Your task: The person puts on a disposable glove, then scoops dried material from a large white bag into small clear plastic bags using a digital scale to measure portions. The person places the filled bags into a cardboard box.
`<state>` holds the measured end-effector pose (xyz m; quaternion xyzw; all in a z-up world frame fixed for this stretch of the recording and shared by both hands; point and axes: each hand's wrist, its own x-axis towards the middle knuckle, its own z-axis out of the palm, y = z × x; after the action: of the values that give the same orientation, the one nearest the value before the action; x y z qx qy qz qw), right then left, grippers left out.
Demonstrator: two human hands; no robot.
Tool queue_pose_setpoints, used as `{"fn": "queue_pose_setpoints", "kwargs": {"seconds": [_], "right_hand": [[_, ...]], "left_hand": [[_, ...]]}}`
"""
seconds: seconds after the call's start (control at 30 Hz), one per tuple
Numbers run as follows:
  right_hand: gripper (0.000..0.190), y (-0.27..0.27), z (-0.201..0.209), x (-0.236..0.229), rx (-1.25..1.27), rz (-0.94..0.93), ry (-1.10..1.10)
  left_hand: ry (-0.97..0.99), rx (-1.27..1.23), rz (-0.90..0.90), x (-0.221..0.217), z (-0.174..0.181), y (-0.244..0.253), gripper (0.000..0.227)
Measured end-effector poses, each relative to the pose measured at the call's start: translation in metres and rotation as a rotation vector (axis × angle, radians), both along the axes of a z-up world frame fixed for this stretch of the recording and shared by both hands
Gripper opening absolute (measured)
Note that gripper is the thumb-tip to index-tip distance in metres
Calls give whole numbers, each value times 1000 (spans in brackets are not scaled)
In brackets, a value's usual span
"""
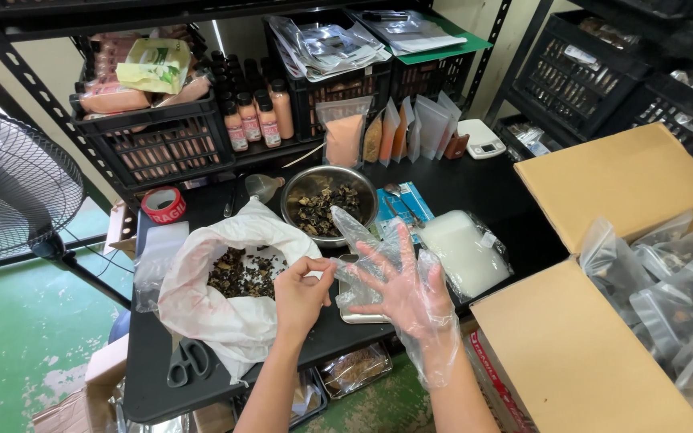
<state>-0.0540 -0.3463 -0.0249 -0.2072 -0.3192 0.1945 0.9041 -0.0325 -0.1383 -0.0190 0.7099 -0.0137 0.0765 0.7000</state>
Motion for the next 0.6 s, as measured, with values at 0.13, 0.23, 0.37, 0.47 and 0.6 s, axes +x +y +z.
{"fn": "queue_pose_setpoints", "kwargs": {"seconds": [0.13, 0.23, 0.37, 0.47, 0.6], "right_hand": [[95, 13, 2, 3, -12, -7, 18], [94, 23, 3, 6, -19, 8, 20], [97, 35, 0, 11, -39, 25, 16], [96, 44, 0, 15, -34, 57, 18], [91, 56, -1, 17, 1, 139, 24]], "left_hand": [[41, -9, -40, -2, 9, 10, 3], [76, -29, -79, -6, 15, 18, 3], [77, -31, -138, 0, 16, 34, 21], [99, -69, -147, 14, 3, 54, 37], [157, -173, -275, 30, -20, 84, 39]]}}
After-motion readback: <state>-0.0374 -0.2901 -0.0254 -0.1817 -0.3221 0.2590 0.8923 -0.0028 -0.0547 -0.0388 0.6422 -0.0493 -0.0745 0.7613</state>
